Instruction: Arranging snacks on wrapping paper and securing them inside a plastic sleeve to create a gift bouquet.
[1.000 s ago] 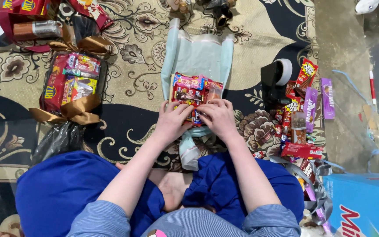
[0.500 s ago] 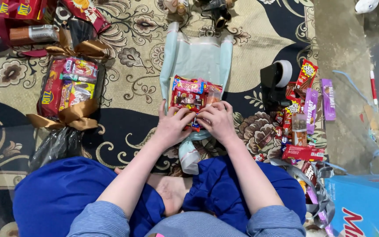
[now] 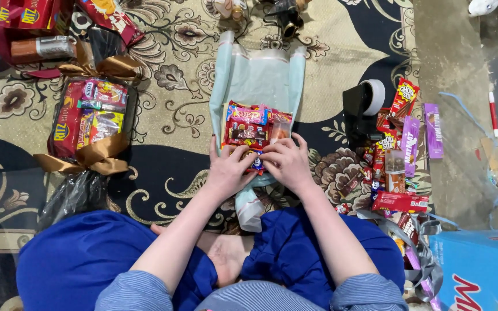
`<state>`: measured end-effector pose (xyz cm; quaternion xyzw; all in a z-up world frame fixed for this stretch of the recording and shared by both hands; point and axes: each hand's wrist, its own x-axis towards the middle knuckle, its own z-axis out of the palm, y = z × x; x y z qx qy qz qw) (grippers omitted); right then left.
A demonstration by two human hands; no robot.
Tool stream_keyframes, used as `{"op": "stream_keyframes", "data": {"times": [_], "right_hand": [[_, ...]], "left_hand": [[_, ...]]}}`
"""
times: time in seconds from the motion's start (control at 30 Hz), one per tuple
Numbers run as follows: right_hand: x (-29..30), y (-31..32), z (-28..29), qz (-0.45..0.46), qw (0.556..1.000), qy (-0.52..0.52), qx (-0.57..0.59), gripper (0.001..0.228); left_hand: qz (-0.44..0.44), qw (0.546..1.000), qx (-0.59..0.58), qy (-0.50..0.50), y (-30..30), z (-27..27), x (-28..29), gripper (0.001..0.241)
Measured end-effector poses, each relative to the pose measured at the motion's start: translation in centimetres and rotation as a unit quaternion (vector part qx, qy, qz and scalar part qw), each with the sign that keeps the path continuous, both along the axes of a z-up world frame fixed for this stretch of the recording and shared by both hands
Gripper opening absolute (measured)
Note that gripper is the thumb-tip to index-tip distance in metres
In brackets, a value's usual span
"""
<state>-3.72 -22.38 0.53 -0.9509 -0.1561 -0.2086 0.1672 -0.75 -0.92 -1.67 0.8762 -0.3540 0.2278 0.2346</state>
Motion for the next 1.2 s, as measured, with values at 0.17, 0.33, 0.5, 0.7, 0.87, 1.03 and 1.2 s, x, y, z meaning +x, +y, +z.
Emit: {"op": "stream_keyframes", "data": {"times": [0.17, 0.33, 0.5, 0.7, 0.87, 1.03, 1.2], "right_hand": [[3.8, -2.5, -0.8, -0.063, 0.985, 0.111, 0.112, 0.021], [9.0, -4.5, -0.9, -0.109, 0.969, 0.203, 0.09, 0.032], [10.4, -3.6, 1.1, -0.075, 0.961, 0.256, 0.068, 0.022], [11.9, -3.2, 0.6, -0.092, 0.953, 0.281, 0.065, 0.029], [12.2, -2.2, 0.2, -0.064, 0.972, 0.222, -0.034, 0.015], [11.9, -1.3, 0.7, -0.036, 0.983, 0.155, -0.089, 0.011], [11.6, -2.7, 0.6, -0.017, 0.978, 0.207, 0.034, 0.022]], "left_hand": [[-0.002, 1.0, -0.007, 0.001, -0.2, 0.0, -0.2, 0.054], [-0.01, 1.0, 0.007, 0.014, -0.2, 0.4, -0.1, 0.048], [-0.03, 0.999, 0.018, 0.039, -0.4, -0.2, 0.1, 0.05], [-0.031, 0.999, 0.025, 0.034, -0.4, 0.1, 0.2, 0.048], [-0.033, 0.998, 0.019, 0.04, -0.5, 0.4, 0.0, 0.045], [-0.028, 0.999, 0.009, 0.028, -0.6, 0.3, 0.0, 0.048], [-0.03, 0.998, 0.001, 0.055, -0.6, 0.7, -0.3, 0.045]]}}
